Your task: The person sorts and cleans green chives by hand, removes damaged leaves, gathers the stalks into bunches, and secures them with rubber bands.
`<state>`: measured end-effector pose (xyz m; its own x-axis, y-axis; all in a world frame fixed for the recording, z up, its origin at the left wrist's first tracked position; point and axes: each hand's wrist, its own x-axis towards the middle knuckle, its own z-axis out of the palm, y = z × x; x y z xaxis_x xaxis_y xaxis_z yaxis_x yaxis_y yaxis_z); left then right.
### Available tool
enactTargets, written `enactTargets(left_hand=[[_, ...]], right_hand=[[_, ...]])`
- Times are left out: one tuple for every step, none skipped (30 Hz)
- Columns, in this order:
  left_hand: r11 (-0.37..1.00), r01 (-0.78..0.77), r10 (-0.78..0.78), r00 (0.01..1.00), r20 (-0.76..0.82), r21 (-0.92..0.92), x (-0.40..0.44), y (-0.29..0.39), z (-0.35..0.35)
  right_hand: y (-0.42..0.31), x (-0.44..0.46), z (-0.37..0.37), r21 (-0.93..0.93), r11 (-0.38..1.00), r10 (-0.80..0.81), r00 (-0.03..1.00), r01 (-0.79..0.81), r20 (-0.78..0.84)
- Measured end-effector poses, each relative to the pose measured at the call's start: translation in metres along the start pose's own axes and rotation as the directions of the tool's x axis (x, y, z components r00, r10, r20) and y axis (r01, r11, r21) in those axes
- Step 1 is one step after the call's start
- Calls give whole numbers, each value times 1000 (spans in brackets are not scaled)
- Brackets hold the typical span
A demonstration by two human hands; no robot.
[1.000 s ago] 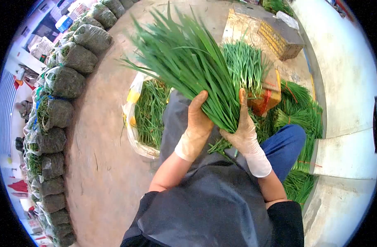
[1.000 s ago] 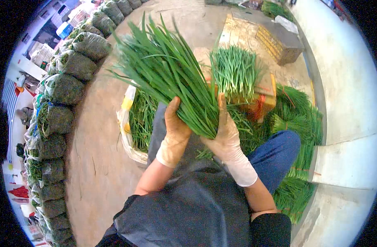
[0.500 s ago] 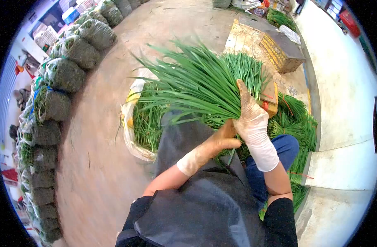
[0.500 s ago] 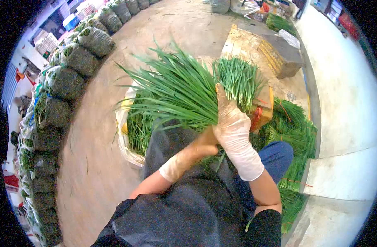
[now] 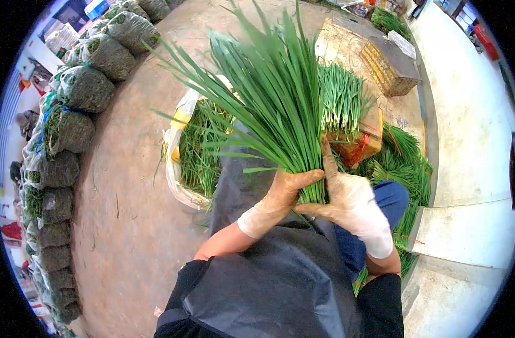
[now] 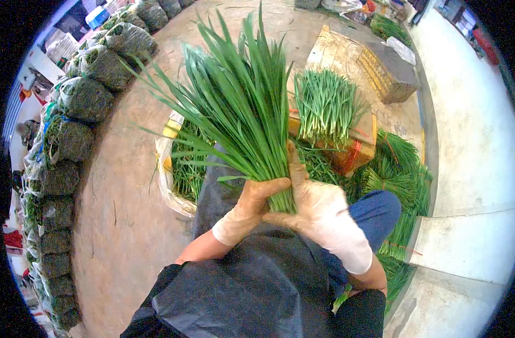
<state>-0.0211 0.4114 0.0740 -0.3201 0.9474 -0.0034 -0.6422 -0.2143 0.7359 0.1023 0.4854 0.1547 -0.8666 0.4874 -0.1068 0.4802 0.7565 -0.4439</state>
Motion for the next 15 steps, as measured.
enactTargets(left_hand=[[999,27,-28,999,-38,-18,-1,1,-1],[998,55,-58,996,-75,-39,-2,1,0],[994,-95,101,988,-117,54,-1,-4,1],[995,-91,96,988,-118,49,-3,-4,3],[999,-38,38,993,-114,7,-6,-2,5],[999,18,-21,994,-107,-33,-8,-1,7],[996,-86,89,991,-105,35,-5,-8,3],[996,-79,82,991,-101,35,-5,-15,-1],[999,-49,51,988,-145,17,-6,-22,-5],[1000,-22,21,982,-190,-4,-6,-24,-6],[992,-91,103,984,-145,89,-5,-25,-9],[992,-89,101,984,-148,84,-5,-25,-11],[975,-116,143,981,-133,187,-5,-20,-9],[947,-142,181,977,-115,289,-6,-15,-6],[948,-136,176,977,-118,289,-5,-10,-1]], right_hand=[[-3,-3,-16,21,998,-60,994,62,-91],[-4,-3,-25,35,992,-116,977,125,-181],[-3,2,-24,108,979,-113,908,170,-403],[-5,11,-23,168,959,-84,792,230,-604],[-14,22,-27,60,937,-210,692,344,-690],[-19,32,-27,64,940,-201,694,335,-691],[-23,42,-27,-62,897,-375,680,437,-630],[-27,46,-25,-122,867,-455,668,483,-589],[-31,50,-22,-176,829,-532,650,531,-544],[-32,53,-16,-156,862,-477,668,483,-571],[-33,55,-11,-134,891,-423,684,435,-594],[-32,55,-8,-134,891,-423,688,433,-589],[-32,55,-6,-97,904,-384,689,417,-615],[-32,56,-4,-58,914,-343,689,401,-639],[-32,56,-3,-56,924,-319,686,377,-654]])
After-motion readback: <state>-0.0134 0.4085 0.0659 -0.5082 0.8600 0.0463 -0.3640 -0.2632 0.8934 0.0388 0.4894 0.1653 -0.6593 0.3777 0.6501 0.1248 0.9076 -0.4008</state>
